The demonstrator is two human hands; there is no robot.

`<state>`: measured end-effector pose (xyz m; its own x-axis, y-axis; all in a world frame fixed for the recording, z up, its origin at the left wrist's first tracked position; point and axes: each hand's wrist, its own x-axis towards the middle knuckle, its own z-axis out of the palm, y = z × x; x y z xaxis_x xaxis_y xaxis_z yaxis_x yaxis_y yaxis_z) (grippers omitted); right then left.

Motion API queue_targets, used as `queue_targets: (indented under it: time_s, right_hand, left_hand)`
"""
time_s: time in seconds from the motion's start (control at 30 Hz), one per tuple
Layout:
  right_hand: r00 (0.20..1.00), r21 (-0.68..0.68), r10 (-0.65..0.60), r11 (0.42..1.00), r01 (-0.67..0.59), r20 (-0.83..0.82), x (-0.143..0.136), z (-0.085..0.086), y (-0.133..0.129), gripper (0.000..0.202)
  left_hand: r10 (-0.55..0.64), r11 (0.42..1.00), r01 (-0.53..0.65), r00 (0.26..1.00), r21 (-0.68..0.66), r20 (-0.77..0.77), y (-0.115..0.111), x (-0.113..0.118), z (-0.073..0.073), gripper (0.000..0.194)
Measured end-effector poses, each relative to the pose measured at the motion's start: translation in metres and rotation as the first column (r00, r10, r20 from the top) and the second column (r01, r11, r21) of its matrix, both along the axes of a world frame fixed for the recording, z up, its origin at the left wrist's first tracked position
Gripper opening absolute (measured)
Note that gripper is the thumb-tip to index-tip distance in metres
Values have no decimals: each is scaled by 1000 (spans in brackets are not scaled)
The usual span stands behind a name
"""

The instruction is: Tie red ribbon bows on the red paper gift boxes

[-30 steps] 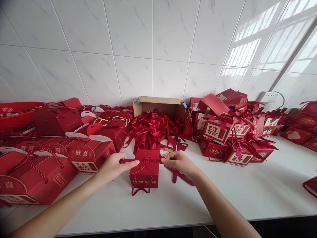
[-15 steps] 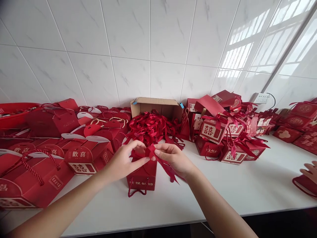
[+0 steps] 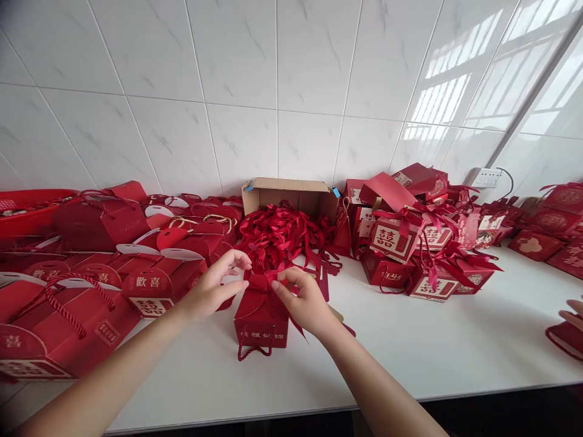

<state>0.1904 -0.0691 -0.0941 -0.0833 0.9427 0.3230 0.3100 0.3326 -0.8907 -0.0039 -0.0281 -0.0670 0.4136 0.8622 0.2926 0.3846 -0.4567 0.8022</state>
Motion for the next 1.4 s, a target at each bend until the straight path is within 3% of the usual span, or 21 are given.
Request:
queue_targets:
  time_s: [0.1,0.2,0.3,0.47,0.6,0.7,0.8,0.93,1.07,1.2,1.3,1.4]
  right_hand:
    - [994,-32,77,996,-80,-75,-1,-3,0,31]
    - [972,-78,164,981,-179,-168,-4,-3,0,31]
    - [987,-110,97,988,-111,-125,-11,0,0,27]
    - [991,-74,-119,990,123,55,-24,4,-2,14]
    - [989,29,-76,997,72,124,-30,3,-4,11]
    - [991,57,-33,998,25,131,-30,1,-5,12]
    - [995,26,-54,998,52,86,-30,-2,-4,24]
    - [998,15,-50,999,50,49,-30,-4,-1,34]
    - [999,1,-41,999,41,23,-29,-5,0,43]
    - [996,-6,-92,996,92,-10,-30,-6,0,39]
    - [984,-40,-135,991,131,-120,-32,-7,0,22]
    - [974,-42,-159,987,154,-162,-32,-8,1,27]
  left_hand:
    - [55,966,-61,998,-251,-31,7,-6,-11,30]
    - [-15,919,-9,998,-394,-56,13,-9,-21,38]
    - [-94,878,65,995,-474,-38,14,-13,-20,41]
    - [-219,847,218,974,-484,55,-1,-14,17,40]
    - [-310,858,330,944,-393,115,-13,3,49,33]
    - [-357,854,401,915,-331,188,-7,20,56,27]
    - [-335,878,395,911,-269,242,9,26,50,39]
    - [-179,967,198,976,-161,125,21,12,33,38]
    - [-166,978,149,980,-145,-113,10,-5,16,30]
    - [-11,1000,14,995,25,-100,-3,-8,1,22]
    - [-18,995,26,997,94,-78,-7,-7,-8,20]
    - [-78,987,90,993,136,-91,-6,-6,-15,15]
